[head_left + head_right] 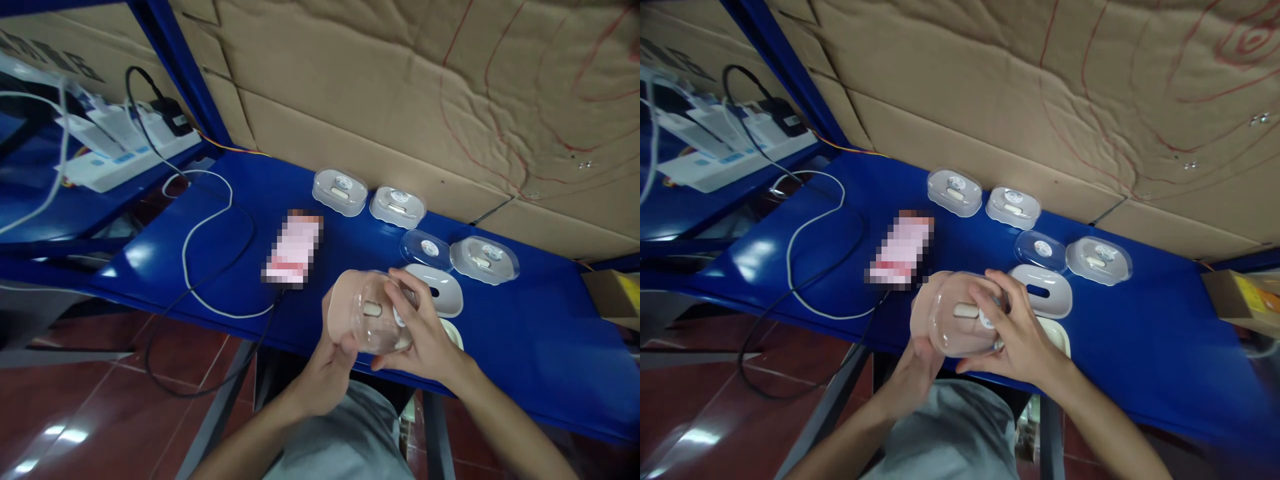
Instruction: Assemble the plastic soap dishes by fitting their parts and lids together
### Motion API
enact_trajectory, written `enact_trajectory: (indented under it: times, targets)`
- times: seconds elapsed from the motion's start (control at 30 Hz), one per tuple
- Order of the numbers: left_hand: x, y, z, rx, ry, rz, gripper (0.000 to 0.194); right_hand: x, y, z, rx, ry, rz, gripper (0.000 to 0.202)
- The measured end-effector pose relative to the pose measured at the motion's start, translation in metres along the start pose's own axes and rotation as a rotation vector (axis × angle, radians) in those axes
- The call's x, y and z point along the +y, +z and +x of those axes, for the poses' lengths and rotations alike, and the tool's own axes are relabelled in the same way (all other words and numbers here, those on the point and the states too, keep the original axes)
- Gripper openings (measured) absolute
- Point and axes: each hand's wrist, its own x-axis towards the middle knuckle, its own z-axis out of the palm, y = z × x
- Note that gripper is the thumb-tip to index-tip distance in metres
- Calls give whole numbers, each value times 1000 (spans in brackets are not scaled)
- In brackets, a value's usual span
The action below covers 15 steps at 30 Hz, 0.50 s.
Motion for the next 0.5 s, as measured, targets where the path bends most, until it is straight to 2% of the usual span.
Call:
enact_trajectory:
  times: [0.2, 0.37, 0.5]
  targets:
    - [-4, 5, 6, 10, -77, -257, 86, -3, 0, 1, -32, 29, 25, 116]
    - [-8, 3, 4, 19, -84, -297, 78, -2, 3, -1, -62, 40, 40, 116]
    - [-1, 1, 11, 65, -132, -302, 79, 0, 2, 4, -107, 59, 20, 111]
